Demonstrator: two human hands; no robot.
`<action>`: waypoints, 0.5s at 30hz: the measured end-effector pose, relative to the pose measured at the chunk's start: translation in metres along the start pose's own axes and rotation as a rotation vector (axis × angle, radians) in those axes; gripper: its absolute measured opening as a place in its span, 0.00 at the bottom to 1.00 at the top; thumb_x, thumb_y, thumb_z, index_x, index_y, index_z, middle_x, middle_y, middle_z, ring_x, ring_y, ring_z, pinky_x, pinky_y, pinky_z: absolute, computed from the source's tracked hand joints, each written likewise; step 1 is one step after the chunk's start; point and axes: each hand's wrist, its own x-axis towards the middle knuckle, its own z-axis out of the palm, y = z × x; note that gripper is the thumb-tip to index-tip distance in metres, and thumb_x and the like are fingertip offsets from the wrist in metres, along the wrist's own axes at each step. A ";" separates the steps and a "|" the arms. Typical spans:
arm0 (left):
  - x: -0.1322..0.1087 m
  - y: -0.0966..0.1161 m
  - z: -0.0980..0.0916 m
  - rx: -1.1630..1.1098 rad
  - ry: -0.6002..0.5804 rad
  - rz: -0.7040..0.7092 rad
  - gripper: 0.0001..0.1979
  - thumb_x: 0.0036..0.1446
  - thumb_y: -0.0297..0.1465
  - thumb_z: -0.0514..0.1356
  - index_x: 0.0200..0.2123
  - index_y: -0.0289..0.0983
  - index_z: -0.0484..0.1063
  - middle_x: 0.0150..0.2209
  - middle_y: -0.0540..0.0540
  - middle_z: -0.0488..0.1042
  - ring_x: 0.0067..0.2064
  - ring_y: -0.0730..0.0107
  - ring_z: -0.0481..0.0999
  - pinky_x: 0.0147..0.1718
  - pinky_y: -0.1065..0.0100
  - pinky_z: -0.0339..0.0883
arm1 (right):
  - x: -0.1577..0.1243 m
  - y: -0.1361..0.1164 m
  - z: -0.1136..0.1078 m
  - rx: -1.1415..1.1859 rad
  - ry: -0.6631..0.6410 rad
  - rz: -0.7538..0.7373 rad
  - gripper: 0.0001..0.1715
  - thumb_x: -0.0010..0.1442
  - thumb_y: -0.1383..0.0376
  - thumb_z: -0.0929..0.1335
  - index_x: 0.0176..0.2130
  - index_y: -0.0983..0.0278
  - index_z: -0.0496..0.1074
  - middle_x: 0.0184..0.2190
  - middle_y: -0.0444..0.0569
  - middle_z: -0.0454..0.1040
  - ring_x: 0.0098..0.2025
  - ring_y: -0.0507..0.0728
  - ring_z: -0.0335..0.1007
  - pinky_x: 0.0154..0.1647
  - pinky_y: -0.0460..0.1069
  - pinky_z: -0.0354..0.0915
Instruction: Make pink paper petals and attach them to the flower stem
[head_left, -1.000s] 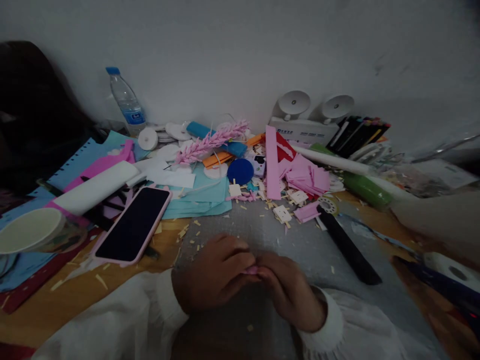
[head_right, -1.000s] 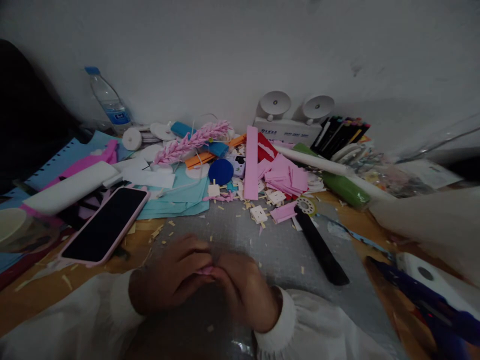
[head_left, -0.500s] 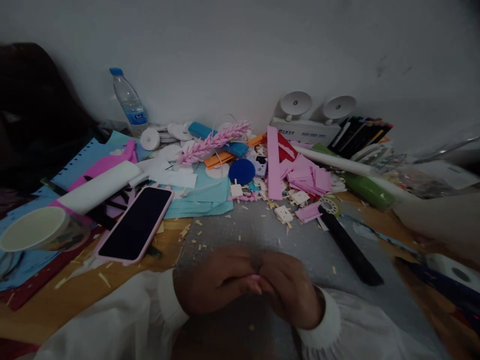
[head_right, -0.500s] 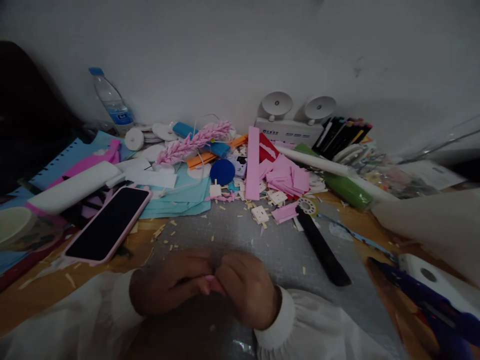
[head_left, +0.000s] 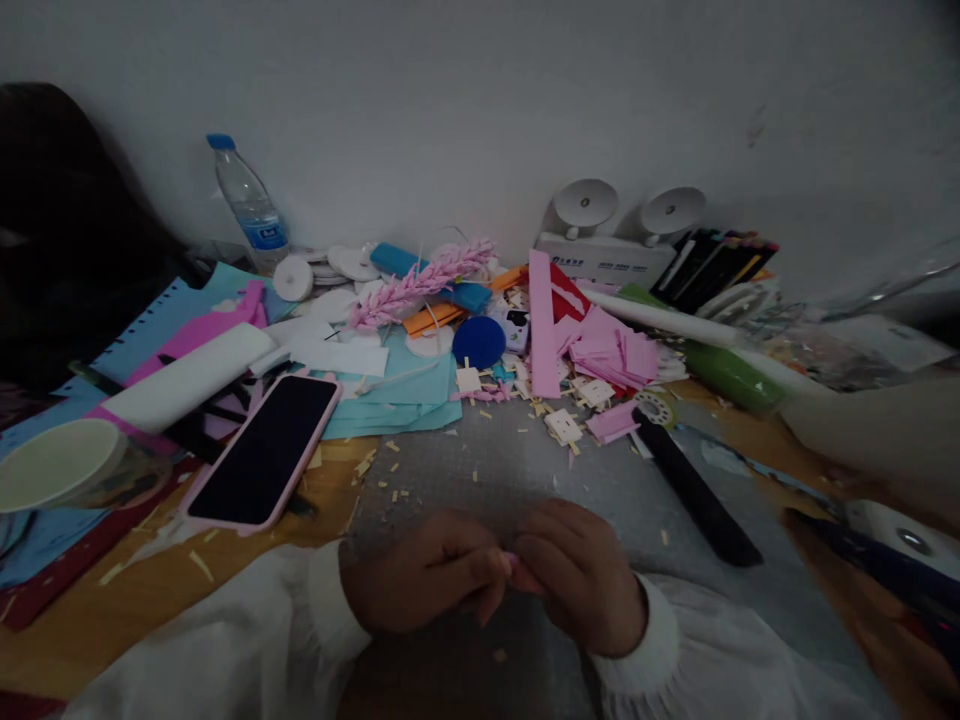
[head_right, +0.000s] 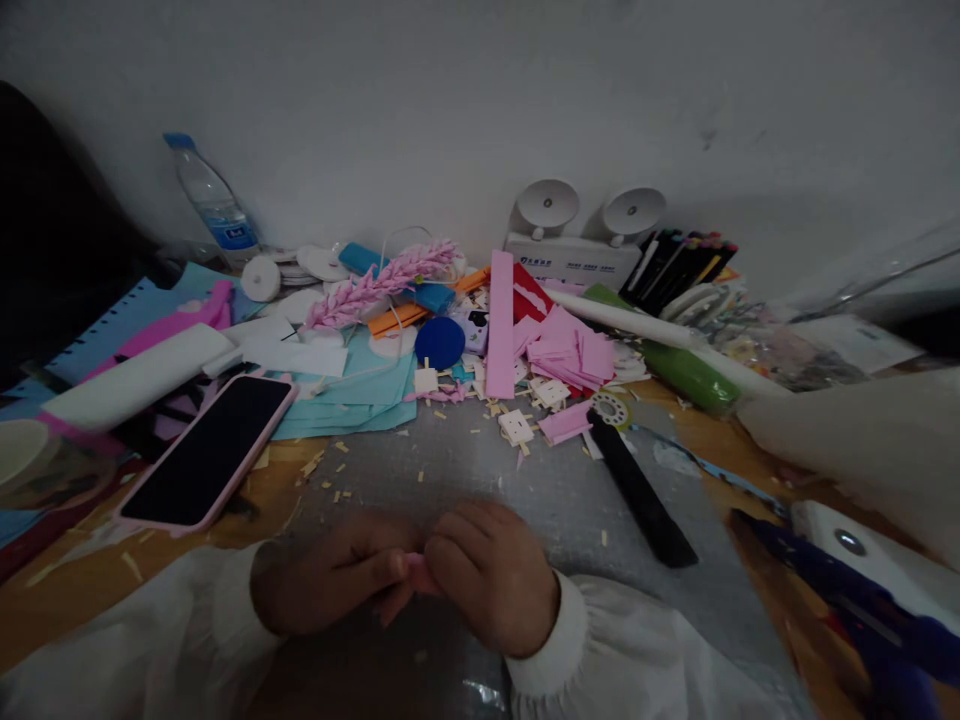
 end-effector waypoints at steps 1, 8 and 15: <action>0.000 0.000 0.000 -0.027 -0.004 -0.028 0.31 0.65 0.48 0.43 0.17 0.34 0.65 0.16 0.53 0.59 0.20 0.77 0.61 0.23 0.73 0.56 | 0.001 0.000 -0.001 -0.002 0.003 -0.002 0.30 0.71 0.62 0.53 0.22 0.64 0.66 0.17 0.45 0.66 0.21 0.53 0.57 0.23 0.49 0.50; 0.000 -0.001 -0.003 0.044 0.042 -0.057 0.30 0.65 0.45 0.45 0.18 0.34 0.67 0.16 0.53 0.61 0.20 0.77 0.62 0.23 0.74 0.56 | 0.005 0.001 -0.003 0.015 0.003 0.025 0.26 0.71 0.61 0.55 0.26 0.65 0.68 0.21 0.48 0.71 0.25 0.55 0.62 0.25 0.49 0.57; 0.003 0.003 -0.004 0.157 0.147 -0.002 0.29 0.65 0.45 0.45 0.18 0.35 0.66 0.18 0.53 0.62 0.23 0.76 0.63 0.27 0.74 0.59 | 0.004 0.003 -0.001 0.187 0.020 0.094 0.14 0.70 0.65 0.57 0.36 0.65 0.67 0.29 0.51 0.73 0.30 0.55 0.65 0.31 0.48 0.65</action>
